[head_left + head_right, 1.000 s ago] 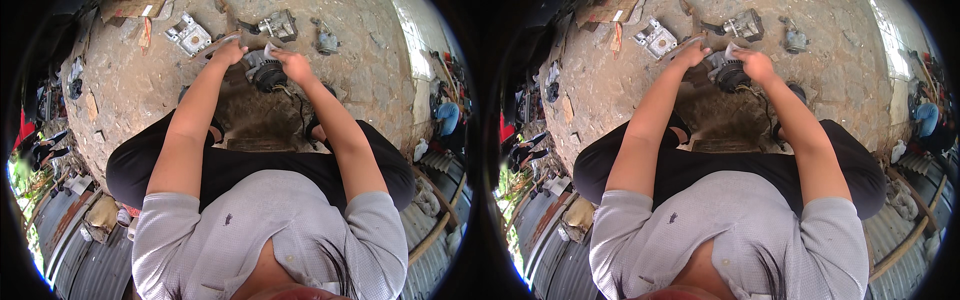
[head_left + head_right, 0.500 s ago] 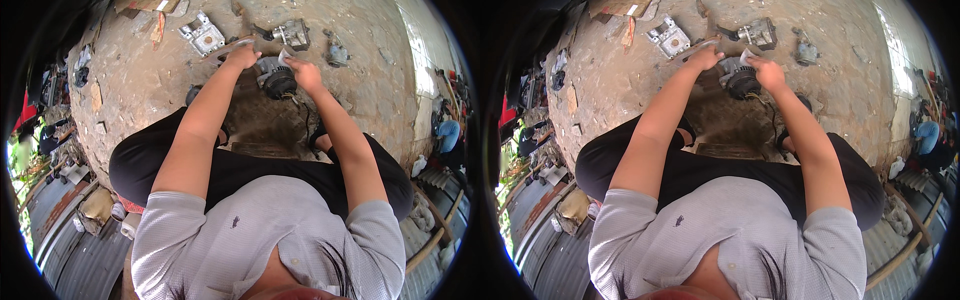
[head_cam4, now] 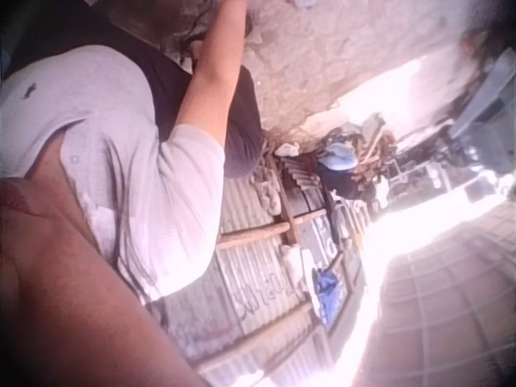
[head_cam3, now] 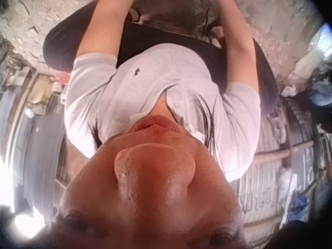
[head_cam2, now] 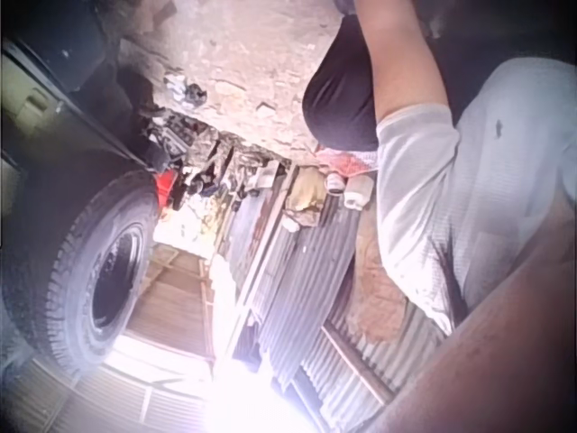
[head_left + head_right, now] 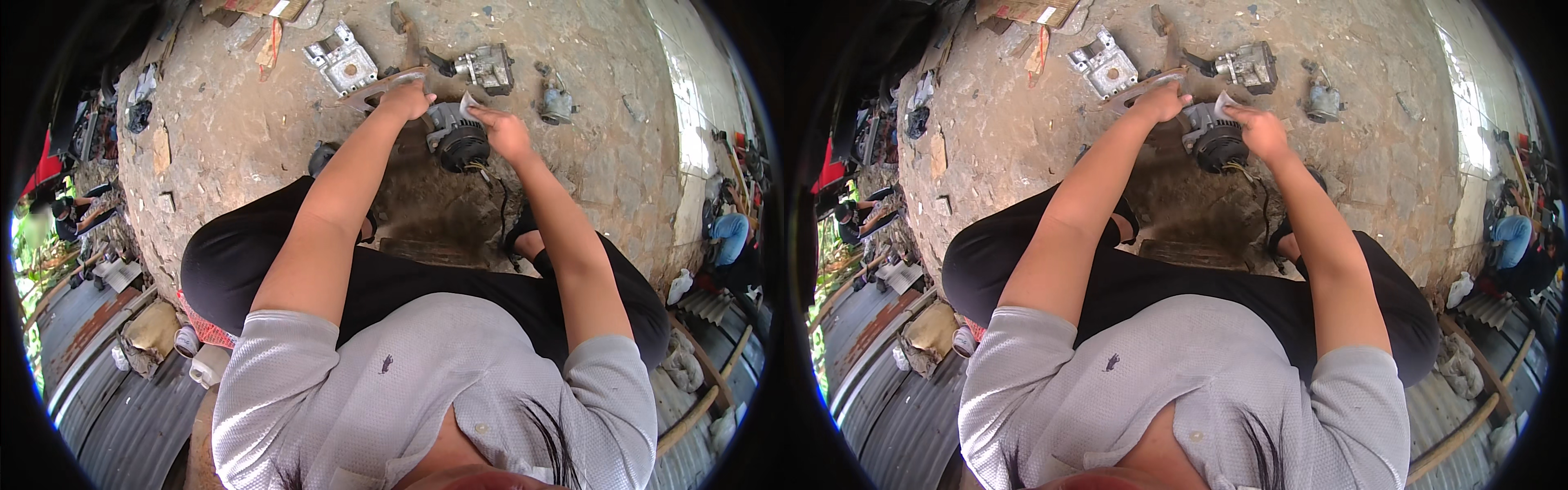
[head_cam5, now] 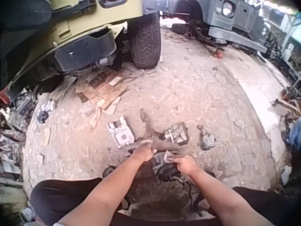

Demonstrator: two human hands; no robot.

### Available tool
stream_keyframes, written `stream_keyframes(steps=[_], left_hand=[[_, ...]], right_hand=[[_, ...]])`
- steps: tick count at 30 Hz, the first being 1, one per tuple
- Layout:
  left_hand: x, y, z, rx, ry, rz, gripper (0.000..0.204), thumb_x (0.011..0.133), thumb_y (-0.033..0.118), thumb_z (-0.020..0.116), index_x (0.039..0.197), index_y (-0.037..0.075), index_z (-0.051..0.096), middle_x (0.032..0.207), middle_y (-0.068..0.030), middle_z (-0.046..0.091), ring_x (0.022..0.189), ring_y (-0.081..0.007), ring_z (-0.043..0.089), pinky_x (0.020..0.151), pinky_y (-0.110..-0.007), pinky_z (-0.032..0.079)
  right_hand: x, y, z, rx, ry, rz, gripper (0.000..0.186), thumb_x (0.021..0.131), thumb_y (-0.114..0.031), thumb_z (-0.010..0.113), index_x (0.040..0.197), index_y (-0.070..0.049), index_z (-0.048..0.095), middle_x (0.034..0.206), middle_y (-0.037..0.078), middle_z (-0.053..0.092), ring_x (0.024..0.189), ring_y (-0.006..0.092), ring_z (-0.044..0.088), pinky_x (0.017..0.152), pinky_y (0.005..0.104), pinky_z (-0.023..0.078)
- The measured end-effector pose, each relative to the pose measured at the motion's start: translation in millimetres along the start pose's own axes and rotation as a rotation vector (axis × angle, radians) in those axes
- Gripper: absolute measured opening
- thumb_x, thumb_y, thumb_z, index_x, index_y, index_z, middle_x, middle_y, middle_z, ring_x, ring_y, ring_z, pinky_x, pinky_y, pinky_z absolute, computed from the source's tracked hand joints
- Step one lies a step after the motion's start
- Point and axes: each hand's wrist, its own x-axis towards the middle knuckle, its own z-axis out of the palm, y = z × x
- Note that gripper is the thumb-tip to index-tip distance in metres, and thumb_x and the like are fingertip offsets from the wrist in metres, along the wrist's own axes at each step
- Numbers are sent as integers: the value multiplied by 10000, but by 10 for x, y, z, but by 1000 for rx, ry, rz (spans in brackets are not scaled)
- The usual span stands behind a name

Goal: The person sits on the floor and uses a screwdriver to loosen screws on a mechanical part, likely an alternator. They remove a cover, inspect the internal components, and then reassemble the part by placing the cover back and tightening the screws.

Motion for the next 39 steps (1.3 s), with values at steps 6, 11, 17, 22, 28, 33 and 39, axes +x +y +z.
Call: stream_keyframes(steps=[6, 11, 17, 22, 28, 33, 39], left_hand=[[-16, -67, 8, 3, -6, -3, 751, 1087, 546, 479, 1629, 49, 332, 1627, -237, 444, 1504, -396, 436, 1218, -520, 370], [-21, 14, -12, 12, -26, 2, 754, 1086, 555, 472, 1625, 45, 338, 1629, -240, 440, 1505, -394, 435, 1219, -514, 372], [15, -21, 3, 3, 13, 28, 742, 1084, 559, 472, 1614, 52, 359, 1626, -227, 451, 1498, -395, 443, 1210, -522, 379], [42, -65, 21, 13, -7, 1, 751, 1083, 560, 473, 1619, 50, 345, 1617, -233, 460, 1497, -392, 445, 1207, -526, 380], [-10, -32, 15, 21, -6, -19, 746, 1085, 559, 471, 1637, 80, 324, 1619, -212, 467, 1490, -383, 459, 1199, -527, 391], [14, -23, -7, 12, -8, 7, 746, 1088, 553, 468, 1621, 46, 341, 1610, -234, 469, 1482, -396, 463, 1203, -522, 383], [54, -56, 31, 23, -15, 3, 763, 1086, 557, 470, 1637, 52, 317, 1623, -235, 451, 1493, -394, 450, 1210, -520, 378]], right_hand=[[122, -278, -68, -53, -123, 303, 560, 867, -16, 534, 1279, -316, 767, 1289, 72, 729, 1138, 333, 712, 1006, 426, 569], [22, -21, 72, -36, -202, 216, 563, 859, -2, 546, 1272, -310, 772, 1278, 91, 732, 1152, 338, 706, 1011, 424, 569], [-22, -86, 60, 47, -92, 5, 541, 871, 5, 552, 1277, -278, 771, 1251, 106, 743, 1131, 347, 713, 1019, 431, 569], [-32, -164, -3, 42, -66, -9, 527, 876, 28, 558, 1291, -224, 764, 1273, 106, 739, 1152, 345, 708, 1033, 440, 559], [-3, -180, 1, -17, -130, 338, 561, 842, 50, 528, 1300, -185, 752, 1318, 120, 715, 1197, 349, 690, 1068, 428, 539], [-87, -65, 93, 67, -72, 208, 585, 812, 62, 530, 1282, -196, 764, 1334, 108, 707, 1198, 342, 687, 1063, 415, 543], [-98, -162, 46, 51, -96, 87, 572, 817, 67, 542, 1275, -191, 768, 1314, 126, 714, 1208, 340, 684, 1071, 416, 542]])
